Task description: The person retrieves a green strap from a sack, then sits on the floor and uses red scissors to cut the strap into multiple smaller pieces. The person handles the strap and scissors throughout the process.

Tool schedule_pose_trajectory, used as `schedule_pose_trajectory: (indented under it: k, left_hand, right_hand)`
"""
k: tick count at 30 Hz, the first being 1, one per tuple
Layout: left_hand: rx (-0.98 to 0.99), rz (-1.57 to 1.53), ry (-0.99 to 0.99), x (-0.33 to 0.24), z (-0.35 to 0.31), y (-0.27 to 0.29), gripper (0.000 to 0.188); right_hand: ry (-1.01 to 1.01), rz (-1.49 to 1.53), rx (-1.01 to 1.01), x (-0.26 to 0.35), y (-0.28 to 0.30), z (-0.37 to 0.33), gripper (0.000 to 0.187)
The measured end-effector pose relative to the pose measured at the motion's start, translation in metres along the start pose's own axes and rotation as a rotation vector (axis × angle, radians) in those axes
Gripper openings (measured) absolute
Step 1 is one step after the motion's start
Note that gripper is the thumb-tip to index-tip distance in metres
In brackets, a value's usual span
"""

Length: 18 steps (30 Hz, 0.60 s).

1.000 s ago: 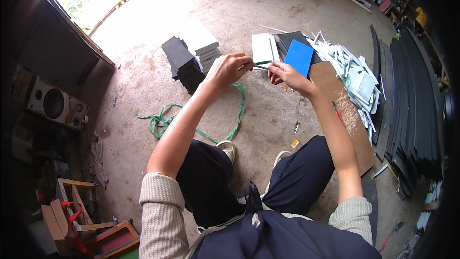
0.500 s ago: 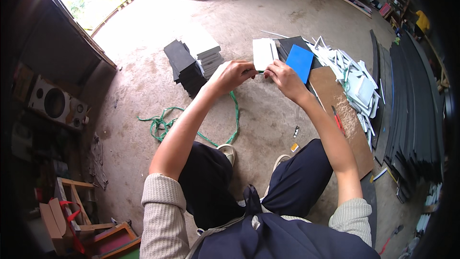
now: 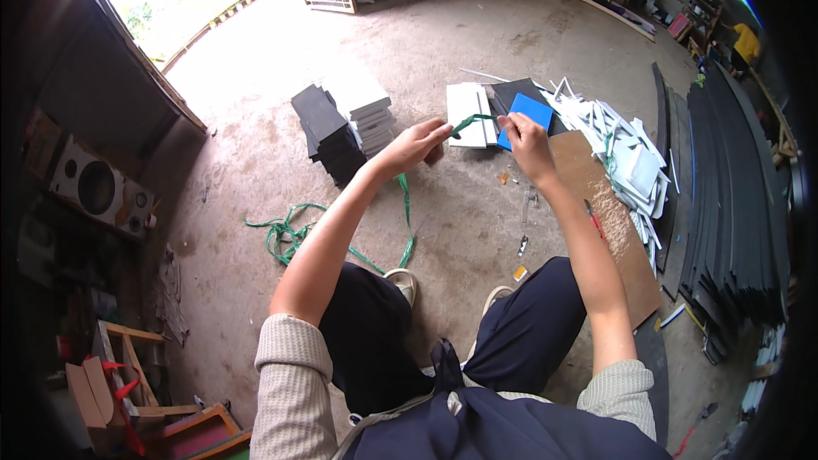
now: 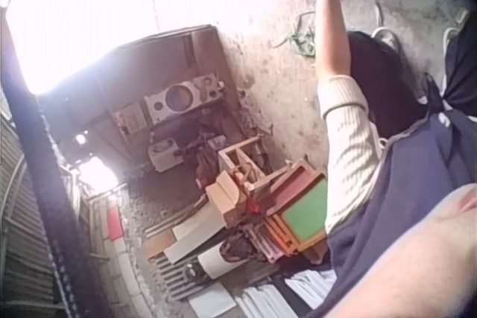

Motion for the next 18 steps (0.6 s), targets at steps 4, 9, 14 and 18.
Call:
schedule_pose_trajectory:
  k: [4, 9, 14, 18]
  left_hand:
    - [0.108, -0.124, 0.029, -0.003, 0.002, -0.016, 0.053]
    - [-0.015, -0.128, 0.061, 0.012, 0.019, -0.02, 0.044]
    - [-0.133, 0.105, 0.085, 0.003, 0.023, -0.019, 0.039]
    - [-0.096, -0.044, -0.068, 0.0, 0.018, -0.017, 0.034]
  right_hand:
    - [0.119, 0.053, 0.057, 0.015, -0.006, -0.001, 0.025]
    - [0.14, 0.053, 0.11, 0.021, -0.012, -0.002, 0.021]
    - [0.138, -0.015, 0.117, 0.012, -0.003, -0.004, 0.016]
    - [0.13, -0.065, 0.105, 0.019, 0.002, -0.004, 0.014]
Point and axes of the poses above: each hand's wrist, its own z-axis towards the middle knuckle, its own y-axis out of the back of the hand, x = y × z, the point moved 1 cm from there along z, towards the middle knuckle, and after that the axes turned 6 degrees about y, right-handed, at the moved point
